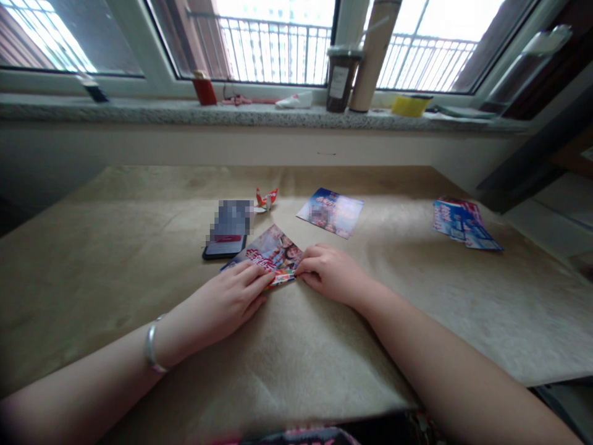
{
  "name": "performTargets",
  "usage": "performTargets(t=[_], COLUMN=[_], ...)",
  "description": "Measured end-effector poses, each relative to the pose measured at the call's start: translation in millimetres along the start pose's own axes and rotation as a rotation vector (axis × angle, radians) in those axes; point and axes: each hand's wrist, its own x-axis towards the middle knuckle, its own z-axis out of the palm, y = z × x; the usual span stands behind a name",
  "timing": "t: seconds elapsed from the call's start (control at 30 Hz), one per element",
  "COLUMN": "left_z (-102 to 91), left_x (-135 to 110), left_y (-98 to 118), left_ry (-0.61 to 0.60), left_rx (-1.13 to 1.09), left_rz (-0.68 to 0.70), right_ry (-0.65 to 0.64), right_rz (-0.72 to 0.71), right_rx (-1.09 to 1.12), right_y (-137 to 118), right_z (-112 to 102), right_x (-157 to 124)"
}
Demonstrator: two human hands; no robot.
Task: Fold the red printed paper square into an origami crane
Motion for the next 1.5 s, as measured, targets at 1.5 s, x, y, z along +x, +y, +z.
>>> performTargets(t=[1.5], left_z=[-6.9], left_x=[-1.9], left_y=[0.0], left_ry=[-0.03], left_rx=[-0.068], left_rz=[0.06], right_ry=[-0.029], right_rz=[-0.25], right_rx=[-0.205], right_y=[-10.8], right_z=[1.8], right_x=[2.2])
